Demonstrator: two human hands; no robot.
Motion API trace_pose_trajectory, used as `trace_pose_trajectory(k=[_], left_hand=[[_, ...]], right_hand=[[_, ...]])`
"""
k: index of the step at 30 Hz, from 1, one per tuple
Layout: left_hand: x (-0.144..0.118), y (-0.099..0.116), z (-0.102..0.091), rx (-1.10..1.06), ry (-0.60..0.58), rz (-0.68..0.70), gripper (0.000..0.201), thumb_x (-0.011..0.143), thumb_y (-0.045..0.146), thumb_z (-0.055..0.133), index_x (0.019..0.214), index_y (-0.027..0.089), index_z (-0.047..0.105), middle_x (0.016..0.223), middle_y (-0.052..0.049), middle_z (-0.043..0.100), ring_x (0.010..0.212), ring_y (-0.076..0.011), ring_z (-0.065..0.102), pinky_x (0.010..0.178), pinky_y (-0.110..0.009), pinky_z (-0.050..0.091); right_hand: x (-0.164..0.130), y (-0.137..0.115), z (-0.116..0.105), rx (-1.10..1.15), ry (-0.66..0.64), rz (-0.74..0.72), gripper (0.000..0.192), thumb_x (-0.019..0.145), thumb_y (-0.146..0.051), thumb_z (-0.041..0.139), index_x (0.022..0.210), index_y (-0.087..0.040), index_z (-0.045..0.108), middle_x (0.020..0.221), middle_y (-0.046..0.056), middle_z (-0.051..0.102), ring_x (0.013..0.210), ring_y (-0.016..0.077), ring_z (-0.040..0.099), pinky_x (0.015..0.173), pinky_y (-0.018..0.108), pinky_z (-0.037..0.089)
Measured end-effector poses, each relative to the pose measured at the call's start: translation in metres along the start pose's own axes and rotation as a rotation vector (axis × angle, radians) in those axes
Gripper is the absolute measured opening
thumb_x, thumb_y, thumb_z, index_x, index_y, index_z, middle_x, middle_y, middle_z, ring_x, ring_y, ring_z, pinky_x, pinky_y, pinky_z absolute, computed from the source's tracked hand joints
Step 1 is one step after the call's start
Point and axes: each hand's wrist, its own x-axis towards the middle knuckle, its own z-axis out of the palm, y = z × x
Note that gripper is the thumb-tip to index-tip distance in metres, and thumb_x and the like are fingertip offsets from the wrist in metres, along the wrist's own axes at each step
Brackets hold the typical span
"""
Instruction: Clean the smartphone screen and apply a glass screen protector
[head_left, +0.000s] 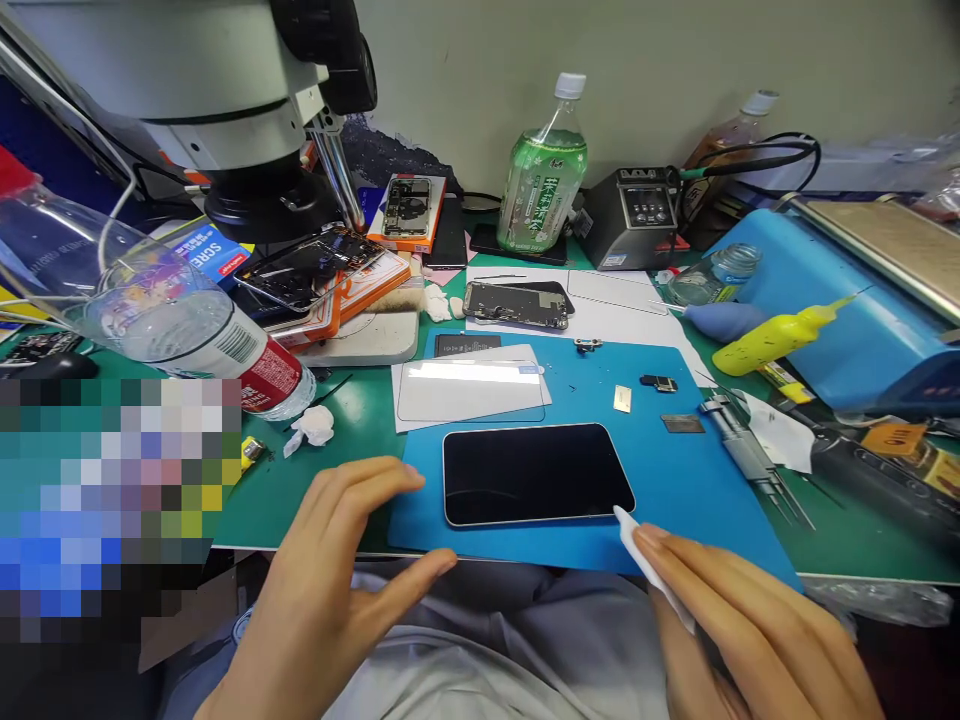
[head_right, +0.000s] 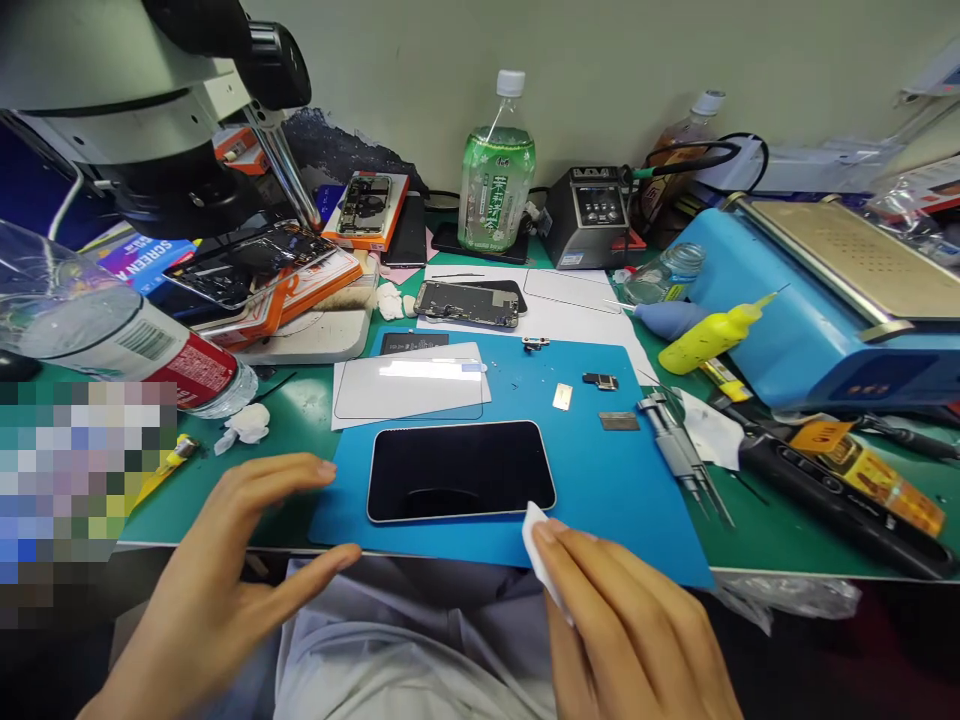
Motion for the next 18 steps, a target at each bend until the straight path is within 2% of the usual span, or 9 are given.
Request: trace_pose_trajectory(k=[4,8,11,14,18], left_hand=[[0.009,-0.002,0.006,0.021,-0.100,-0.057,0.063,0.098,0.050,0.075,0.151,0.036,0.044,0.154,-0.002,0.057,0.140,-0.0245,0.051,0.114,-0.039,0.044],[0.013,-0.006,0.011,0.020,-0.151,-0.090,0.075,0.096,0.053,0.076,0.158,0.043,0.035,0.158,0.001,0.056,0.137,-0.0271,0.051,0.109,-0.043,0.050],[0.015,-0.008,0.013,0.019,-0.173,-0.129,0.079,0.094,0.055,0.077,0.160,0.047,0.034,0.152,0.000,0.060,0.131,-0.0291,0.054,0.106,-0.047,0.052],[0.015,-0.008,0.014,0.031,-0.171,-0.200,0.077,0.092,0.057,0.078,0.158,0.049,0.038,0.139,-0.004,0.063,0.126,-0.0325,0.056,0.103,-0.052,0.052],[0.014,-0.006,0.015,0.036,-0.157,-0.206,0.075,0.094,0.054,0.077,0.158,0.048,0.038,0.139,-0.007,0.062,0.127,-0.0338,0.055,0.104,-0.054,0.051]], right_hand=[[0.020,-0.011,0.010,-0.016,-0.024,-0.120,0.037,0.086,0.002,0.084,0.118,-0.016,0.080,0.107,0.006,0.085,0.099,0.0211,0.076,0.091,0.037,0.057],[0.023,-0.014,0.020,0.004,-0.060,-0.140,0.026,0.092,-0.001,0.080,0.115,-0.011,0.080,0.107,0.009,0.084,0.102,0.0219,0.075,0.093,0.038,0.056],[0.020,-0.018,0.024,0.011,-0.090,-0.156,0.023,0.094,-0.003,0.077,0.115,-0.011,0.081,0.108,0.010,0.084,0.105,0.0224,0.073,0.098,0.040,0.055],[0.016,-0.020,0.025,0.049,-0.103,-0.185,0.024,0.095,-0.002,0.076,0.116,-0.012,0.080,0.110,0.009,0.084,0.107,0.0226,0.073,0.104,0.042,0.055],[0.019,-0.015,0.021,0.007,-0.120,-0.206,0.026,0.093,0.000,0.076,0.116,-0.012,0.080,0.109,0.009,0.084,0.105,0.0248,0.073,0.104,0.046,0.054]])
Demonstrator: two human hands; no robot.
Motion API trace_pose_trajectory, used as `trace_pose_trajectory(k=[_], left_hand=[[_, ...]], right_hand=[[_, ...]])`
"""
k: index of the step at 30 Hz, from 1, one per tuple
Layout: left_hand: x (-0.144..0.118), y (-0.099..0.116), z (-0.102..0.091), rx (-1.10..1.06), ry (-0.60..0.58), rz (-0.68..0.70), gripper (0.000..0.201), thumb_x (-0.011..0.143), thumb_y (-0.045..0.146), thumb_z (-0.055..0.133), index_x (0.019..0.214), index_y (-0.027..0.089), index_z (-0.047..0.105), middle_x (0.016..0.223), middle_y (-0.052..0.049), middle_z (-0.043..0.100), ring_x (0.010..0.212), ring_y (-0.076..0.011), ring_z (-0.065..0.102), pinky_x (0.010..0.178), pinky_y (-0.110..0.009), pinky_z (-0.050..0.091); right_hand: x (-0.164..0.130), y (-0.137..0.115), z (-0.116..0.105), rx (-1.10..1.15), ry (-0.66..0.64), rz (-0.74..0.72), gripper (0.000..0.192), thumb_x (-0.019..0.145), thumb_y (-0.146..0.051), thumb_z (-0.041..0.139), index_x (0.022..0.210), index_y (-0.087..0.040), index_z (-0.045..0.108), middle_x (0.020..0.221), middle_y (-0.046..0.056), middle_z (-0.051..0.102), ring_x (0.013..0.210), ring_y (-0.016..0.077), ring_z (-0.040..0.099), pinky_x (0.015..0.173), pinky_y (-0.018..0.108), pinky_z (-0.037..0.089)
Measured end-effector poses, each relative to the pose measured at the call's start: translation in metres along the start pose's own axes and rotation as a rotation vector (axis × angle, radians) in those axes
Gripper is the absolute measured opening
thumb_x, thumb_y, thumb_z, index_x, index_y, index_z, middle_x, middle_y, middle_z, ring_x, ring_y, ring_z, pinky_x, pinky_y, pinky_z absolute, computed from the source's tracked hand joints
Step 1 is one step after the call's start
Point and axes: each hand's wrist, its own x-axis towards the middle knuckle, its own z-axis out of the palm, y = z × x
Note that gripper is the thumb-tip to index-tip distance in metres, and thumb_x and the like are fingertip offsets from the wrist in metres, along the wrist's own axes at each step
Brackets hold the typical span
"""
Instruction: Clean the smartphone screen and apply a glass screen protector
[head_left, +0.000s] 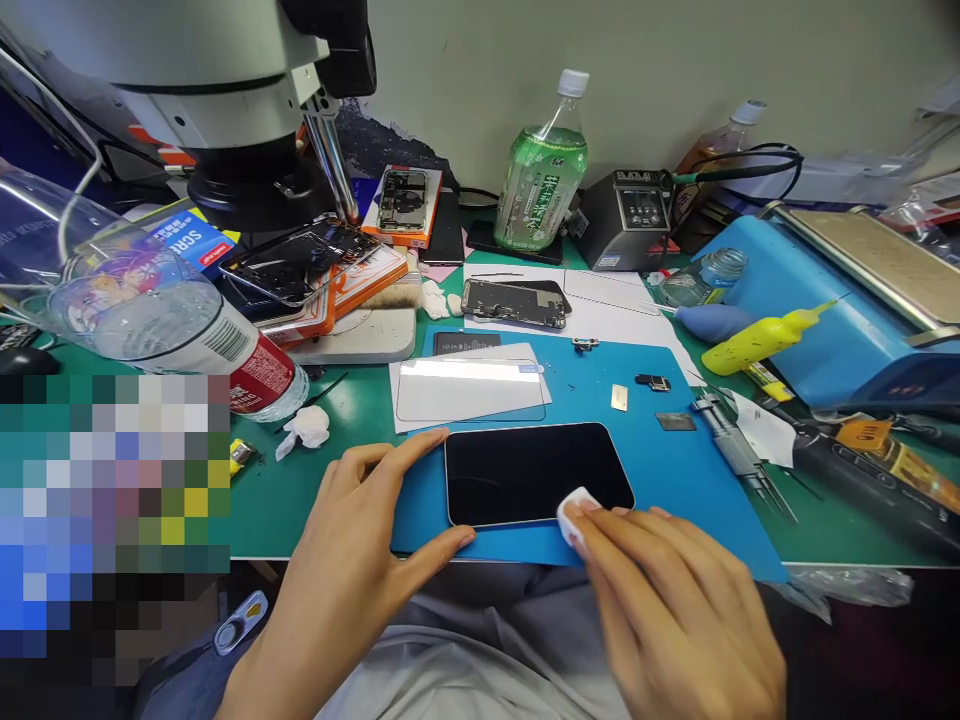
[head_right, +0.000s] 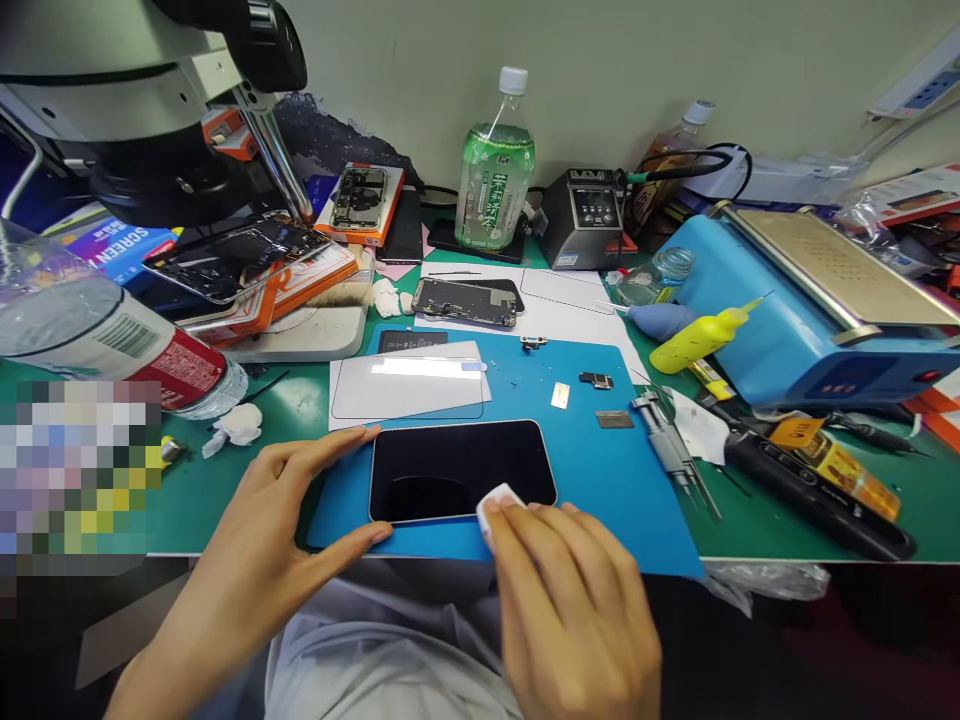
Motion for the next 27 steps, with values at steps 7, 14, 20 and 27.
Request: trace_pose_trajectory(k=[7,14,20,27], left_hand=[[-0.001,-0.002,0.000,0.030,-0.004,0.007,0.074,0.094,0.052,0.076,0.158,0.048,0.038,0.135,-0.006,0.062,0.127,-0.0325,0.054,0.106,-0.055,0.050],[-0.001,-0.001,-0.002,0.031,-0.046,-0.003,0.073,0.095,0.050,0.074,0.158,0.049,0.037,0.135,-0.006,0.061,0.129,-0.0323,0.052,0.107,-0.056,0.050],[0.000,-0.002,-0.002,0.024,-0.041,-0.008,0.072,0.096,0.048,0.074,0.158,0.048,0.038,0.135,-0.006,0.061,0.129,-0.0317,0.053,0.107,-0.055,0.050],[0.000,-0.001,-0.003,0.033,-0.039,0.006,0.071,0.096,0.048,0.074,0.158,0.046,0.039,0.137,-0.006,0.063,0.130,-0.0314,0.052,0.108,-0.054,0.050]], right_hand=[[0.002,-0.006,-0.001,0.021,-0.050,-0.058,0.032,0.090,0.003,0.078,0.120,-0.009,0.078,0.112,0.011,0.083,0.109,0.0249,0.072,0.105,0.045,0.055],[0.007,-0.002,-0.006,-0.007,-0.042,-0.040,0.024,0.091,0.004,0.077,0.111,-0.009,0.080,0.104,0.010,0.084,0.101,0.0239,0.072,0.103,0.046,0.054],[0.011,0.000,-0.007,0.027,-0.048,-0.066,0.025,0.093,0.005,0.074,0.112,-0.009,0.079,0.104,0.008,0.084,0.101,0.0232,0.072,0.103,0.045,0.055],[0.013,0.001,-0.008,0.014,-0.073,-0.103,0.029,0.092,0.008,0.072,0.115,-0.008,0.078,0.106,0.009,0.084,0.103,0.0247,0.073,0.103,0.045,0.055]])
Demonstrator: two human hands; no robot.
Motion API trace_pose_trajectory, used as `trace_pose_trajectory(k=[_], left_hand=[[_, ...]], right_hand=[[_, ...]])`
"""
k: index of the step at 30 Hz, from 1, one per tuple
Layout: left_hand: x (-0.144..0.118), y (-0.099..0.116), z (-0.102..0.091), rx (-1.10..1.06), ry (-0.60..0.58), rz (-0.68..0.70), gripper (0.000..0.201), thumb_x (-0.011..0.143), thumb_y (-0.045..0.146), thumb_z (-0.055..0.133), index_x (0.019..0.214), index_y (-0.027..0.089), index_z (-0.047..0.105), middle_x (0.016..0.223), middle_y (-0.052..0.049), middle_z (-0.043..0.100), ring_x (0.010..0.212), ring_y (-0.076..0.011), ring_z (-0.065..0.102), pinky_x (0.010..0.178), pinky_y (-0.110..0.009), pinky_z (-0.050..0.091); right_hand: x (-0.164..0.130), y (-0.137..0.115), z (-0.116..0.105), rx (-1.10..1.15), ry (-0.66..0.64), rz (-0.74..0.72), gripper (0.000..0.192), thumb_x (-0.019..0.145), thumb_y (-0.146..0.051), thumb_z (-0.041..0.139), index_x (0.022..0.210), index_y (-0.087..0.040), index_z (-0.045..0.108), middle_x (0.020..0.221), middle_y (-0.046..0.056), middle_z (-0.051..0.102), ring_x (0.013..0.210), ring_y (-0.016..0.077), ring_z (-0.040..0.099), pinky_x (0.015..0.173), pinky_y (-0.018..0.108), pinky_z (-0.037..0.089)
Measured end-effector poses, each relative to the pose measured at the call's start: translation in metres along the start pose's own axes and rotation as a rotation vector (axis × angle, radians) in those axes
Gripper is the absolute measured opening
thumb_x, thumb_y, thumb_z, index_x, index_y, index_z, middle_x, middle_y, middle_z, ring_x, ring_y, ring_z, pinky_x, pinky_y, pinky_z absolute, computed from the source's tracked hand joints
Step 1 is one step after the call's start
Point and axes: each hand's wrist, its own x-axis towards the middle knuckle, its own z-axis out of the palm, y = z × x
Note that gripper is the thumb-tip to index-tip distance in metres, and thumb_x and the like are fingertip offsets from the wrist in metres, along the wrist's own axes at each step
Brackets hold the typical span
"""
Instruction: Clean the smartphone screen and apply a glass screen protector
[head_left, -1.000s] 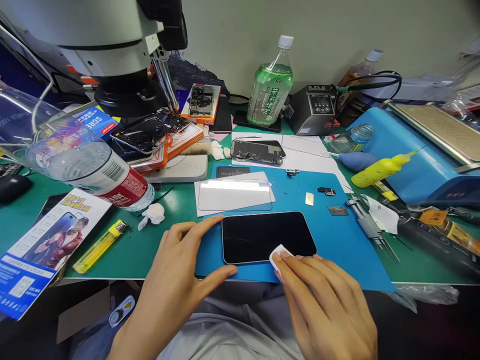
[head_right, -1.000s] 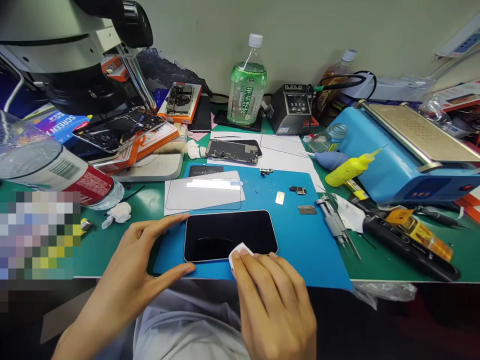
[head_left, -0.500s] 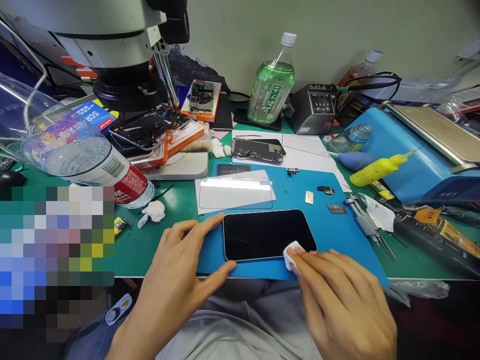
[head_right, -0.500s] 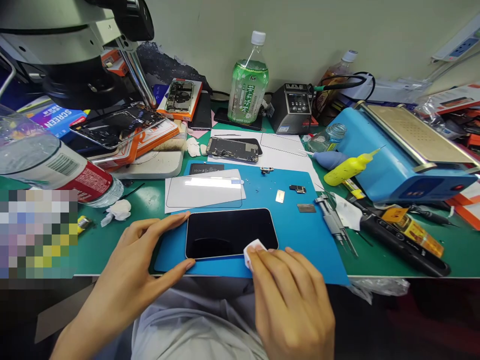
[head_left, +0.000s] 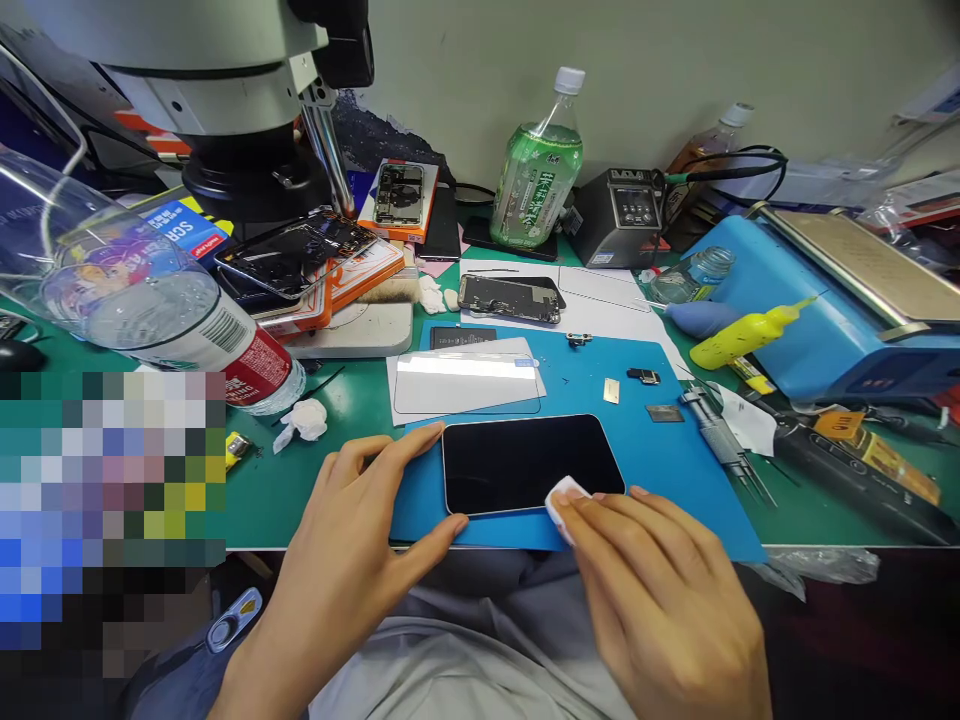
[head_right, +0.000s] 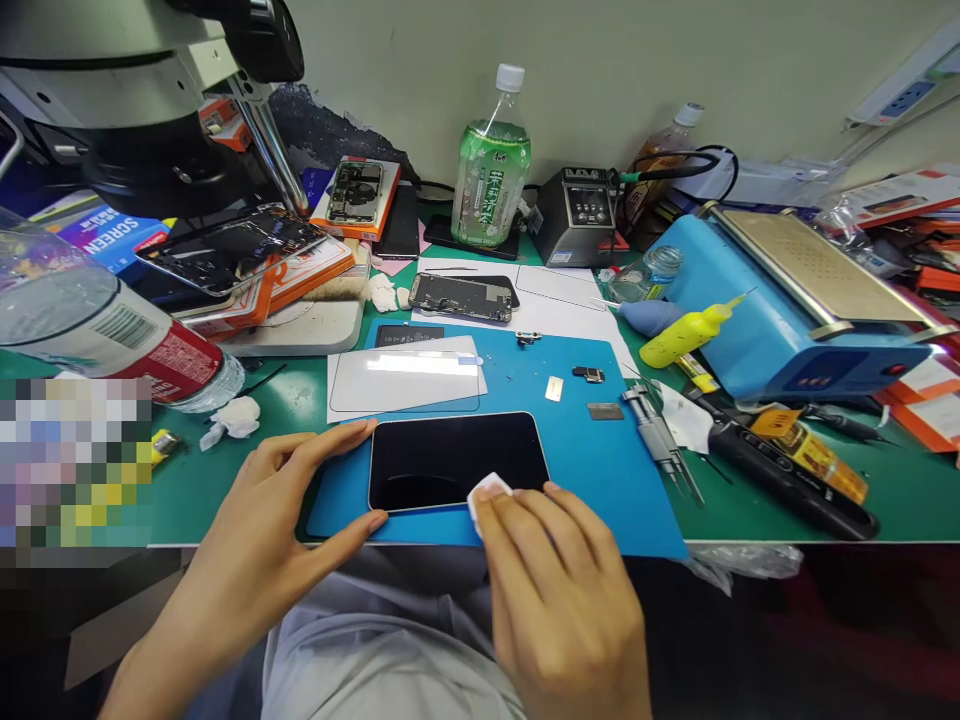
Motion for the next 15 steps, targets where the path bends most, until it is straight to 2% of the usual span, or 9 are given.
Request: trace_pose_trajectory(k=[3,6,15], left_hand=[[0.0003,0.0001,0.0001,-0.002,0.011,0.004,0.070,0.096,0.047,0.074,0.157,0.046,0.040,0.137,-0.005,0.064,0.131,-0.0310,0.052,0.108,-0.053,0.050],[0.0000,-0.0003,0.0006,-0.007,0.018,0.003,0.071,0.095,0.048,0.075,0.157,0.045,0.041,0.136,-0.006,0.064,0.129,-0.0312,0.053,0.107,-0.053,0.051],[-0.0004,0.0004,-0.0002,-0.008,0.021,-0.005,0.069,0.095,0.050,0.074,0.157,0.046,0.042,0.137,-0.005,0.064,0.128,-0.0318,0.054,0.106,-0.055,0.051]], right_hand=[[-0.0018,0.0017,-0.0006,-0.049,-0.006,-0.023,0.027,0.091,0.006,0.074,0.115,-0.008,0.078,0.105,0.010,0.084,0.100,0.0255,0.073,0.100,0.047,0.056],[-0.0040,0.0029,-0.0016,-0.012,-0.024,-0.061,0.032,0.091,0.009,0.069,0.118,-0.006,0.077,0.110,0.012,0.083,0.106,0.0265,0.073,0.103,0.047,0.056],[-0.0033,0.0046,-0.0012,-0.021,-0.031,-0.078,0.036,0.088,0.013,0.069,0.119,-0.004,0.077,0.111,0.013,0.082,0.109,0.0273,0.072,0.103,0.047,0.057]])
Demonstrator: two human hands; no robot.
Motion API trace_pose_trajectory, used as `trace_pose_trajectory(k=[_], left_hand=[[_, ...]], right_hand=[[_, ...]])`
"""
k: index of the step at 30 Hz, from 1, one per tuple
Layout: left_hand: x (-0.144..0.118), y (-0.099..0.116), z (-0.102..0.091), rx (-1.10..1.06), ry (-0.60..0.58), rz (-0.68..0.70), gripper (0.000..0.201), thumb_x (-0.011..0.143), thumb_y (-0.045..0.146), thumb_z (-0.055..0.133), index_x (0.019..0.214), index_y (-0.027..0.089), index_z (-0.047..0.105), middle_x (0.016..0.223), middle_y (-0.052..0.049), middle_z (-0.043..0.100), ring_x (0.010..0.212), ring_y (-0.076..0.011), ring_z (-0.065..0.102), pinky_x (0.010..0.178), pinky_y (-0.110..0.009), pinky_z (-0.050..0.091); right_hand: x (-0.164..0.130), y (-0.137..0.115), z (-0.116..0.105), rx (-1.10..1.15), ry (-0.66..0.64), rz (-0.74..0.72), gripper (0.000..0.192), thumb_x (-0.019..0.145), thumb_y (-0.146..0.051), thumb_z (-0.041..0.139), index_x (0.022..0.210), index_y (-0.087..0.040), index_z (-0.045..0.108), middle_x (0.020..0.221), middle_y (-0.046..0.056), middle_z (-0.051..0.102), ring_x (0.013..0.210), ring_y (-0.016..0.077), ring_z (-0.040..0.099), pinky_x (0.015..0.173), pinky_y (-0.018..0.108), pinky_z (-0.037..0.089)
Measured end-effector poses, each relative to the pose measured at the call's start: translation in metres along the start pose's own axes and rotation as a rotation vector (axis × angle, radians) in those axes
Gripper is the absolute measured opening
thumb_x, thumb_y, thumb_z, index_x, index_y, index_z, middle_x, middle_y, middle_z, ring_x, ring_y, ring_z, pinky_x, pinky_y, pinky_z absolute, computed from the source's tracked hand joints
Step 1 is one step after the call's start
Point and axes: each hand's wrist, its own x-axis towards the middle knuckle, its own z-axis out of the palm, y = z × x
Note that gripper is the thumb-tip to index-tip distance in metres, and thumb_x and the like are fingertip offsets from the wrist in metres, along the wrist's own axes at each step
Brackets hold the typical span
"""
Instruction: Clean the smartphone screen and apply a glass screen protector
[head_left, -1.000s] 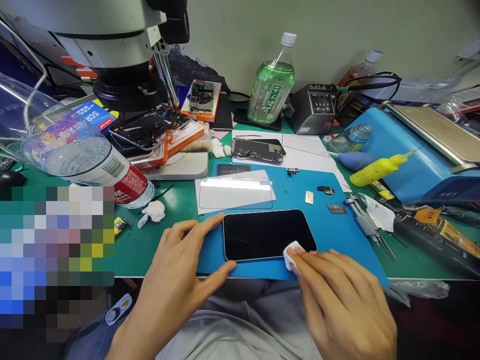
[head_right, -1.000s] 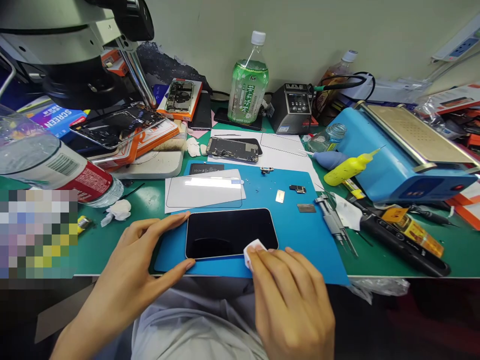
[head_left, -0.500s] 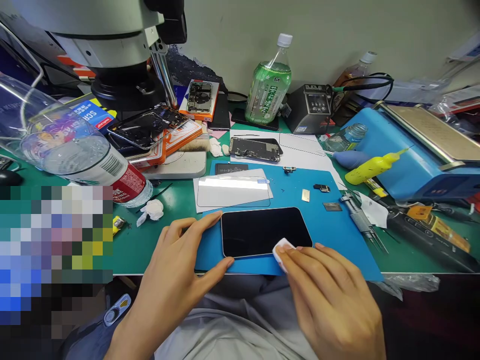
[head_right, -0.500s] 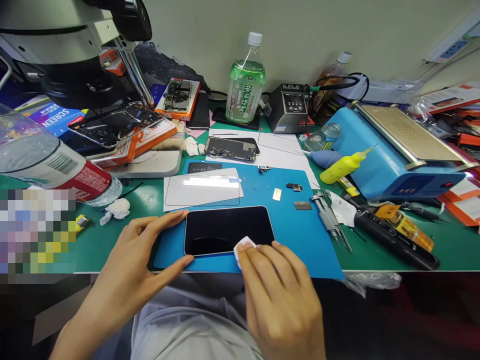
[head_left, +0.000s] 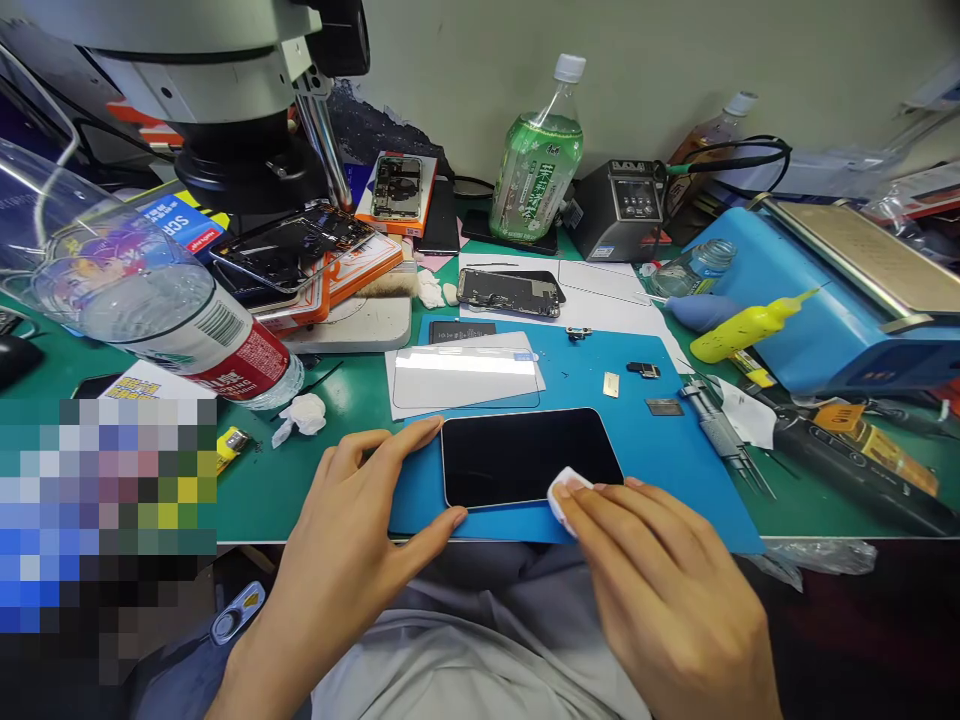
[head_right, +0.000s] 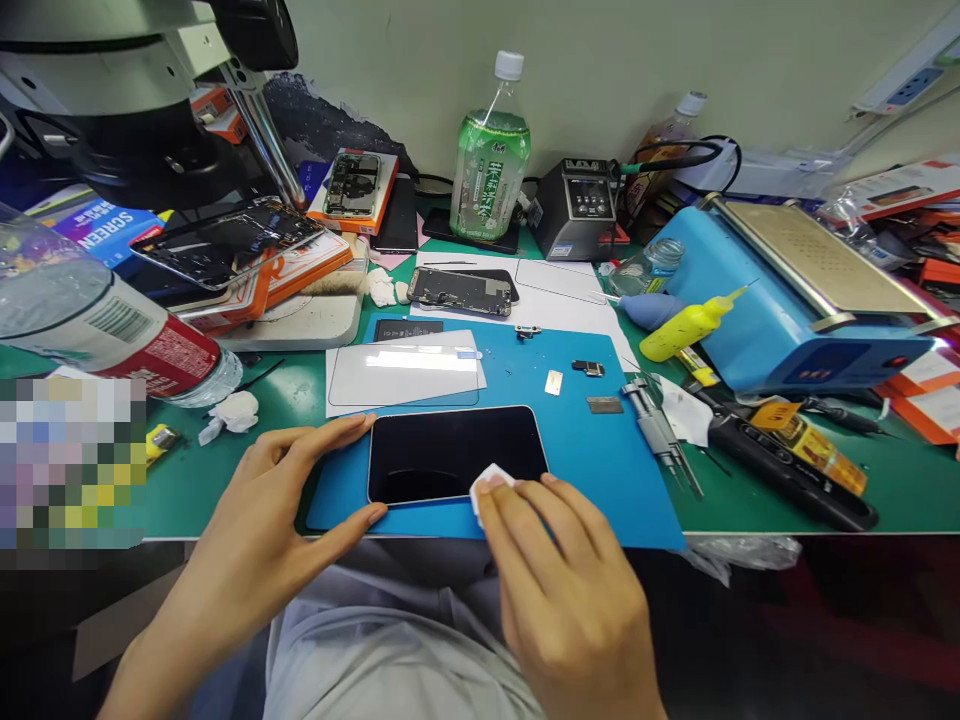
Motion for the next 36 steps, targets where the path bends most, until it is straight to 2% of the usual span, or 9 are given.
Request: trace_pose_trajectory(k=[6,10,13,17,21,25,29,33,36], left_hand=[[-0.001,0.000,0.000,0.011,0.012,0.017,0.069,0.095,0.049,0.074,0.156,0.045,0.042,0.139,-0.004,0.066,0.129,-0.0318,0.054,0.106,-0.053,0.050],[-0.001,0.001,0.001,0.014,0.020,0.033,0.069,0.095,0.049,0.074,0.157,0.044,0.042,0.140,-0.003,0.068,0.129,-0.0315,0.054,0.106,-0.051,0.050],[0.000,0.000,0.002,0.007,0.021,0.029,0.070,0.096,0.048,0.074,0.157,0.044,0.041,0.140,-0.002,0.068,0.130,-0.0308,0.054,0.106,-0.051,0.050],[0.000,0.000,0.002,0.013,0.016,0.028,0.070,0.096,0.049,0.074,0.157,0.044,0.040,0.141,-0.004,0.067,0.130,-0.0324,0.053,0.106,-0.055,0.049],[0.000,-0.001,0.002,0.014,0.001,-0.005,0.071,0.095,0.052,0.074,0.157,0.046,0.040,0.140,-0.006,0.065,0.130,-0.0345,0.053,0.104,-0.058,0.051],[-0.001,-0.002,0.002,0.009,0.003,-0.004,0.071,0.095,0.052,0.074,0.158,0.047,0.040,0.139,-0.005,0.066,0.129,-0.0339,0.053,0.105,-0.058,0.051],[-0.001,-0.003,0.003,0.007,0.015,0.015,0.071,0.096,0.054,0.073,0.158,0.047,0.039,0.139,-0.005,0.065,0.130,-0.0333,0.054,0.106,-0.057,0.050],[-0.003,-0.005,0.005,0.017,0.001,0.013,0.072,0.096,0.054,0.071,0.160,0.047,0.037,0.137,-0.006,0.065,0.129,-0.0329,0.054,0.107,-0.056,0.050],[-0.004,-0.007,0.004,0.018,-0.018,0.037,0.074,0.097,0.049,0.070,0.162,0.047,0.035,0.140,-0.005,0.063,0.131,-0.0315,0.052,0.109,-0.054,0.049]], right_hand=[[-0.003,0.003,-0.002,0.019,0.004,0.002,0.036,0.089,0.013,0.069,0.119,-0.005,0.077,0.111,0.013,0.082,0.109,0.0268,0.073,0.105,0.047,0.057],[-0.004,0.012,-0.004,-0.071,0.026,0.075,0.030,0.087,0.009,0.076,0.113,-0.008,0.078,0.104,0.010,0.083,0.098,0.0254,0.073,0.100,0.048,0.058],[-0.004,0.011,-0.002,-0.089,0.052,0.111,0.032,0.085,0.007,0.080,0.114,-0.006,0.077,0.104,0.012,0.083,0.098,0.0251,0.074,0.099,0.047,0.059],[-0.003,0.005,-0.001,0.037,0.059,0.112,0.032,0.088,0.010,0.075,0.114,-0.008,0.077,0.107,0.011,0.083,0.104,0.0232,0.074,0.104,0.044,0.058],[0.000,0.008,-0.004,-0.039,0.046,0.160,0.024,0.091,0.005,0.076,0.110,-0.009,0.078,0.101,0.009,0.082,0.095,0.0239,0.073,0.105,0.049,0.055],[0.009,-0.010,0.002,-0.013,0.047,0.187,0.021,0.093,0.002,0.072,0.110,-0.008,0.078,0.105,0.011,0.082,0.099,0.0259,0.074,0.102,0.046,0.055],[0.011,-0.028,0.006,0.079,0.030,0.175,0.023,0.099,-0.003,0.068,0.118,-0.011,0.078,0.113,0.009,0.083,0.106,0.0236,0.075,0.108,0.044,0.052],[0.005,-0.020,0.000,-0.086,0.020,0.277,0.019,0.104,-0.018,0.067,0.117,-0.011,0.079,0.110,0.008,0.083,0.102,0.0263,0.074,0.112,0.049,0.049],[0.009,-0.028,0.007,-0.220,0.001,0.307,0.030,0.107,-0.028,0.062,0.119,-0.006,0.078,0.107,0.014,0.080,0.104,0.0312,0.071,0.112,0.051,0.048]])
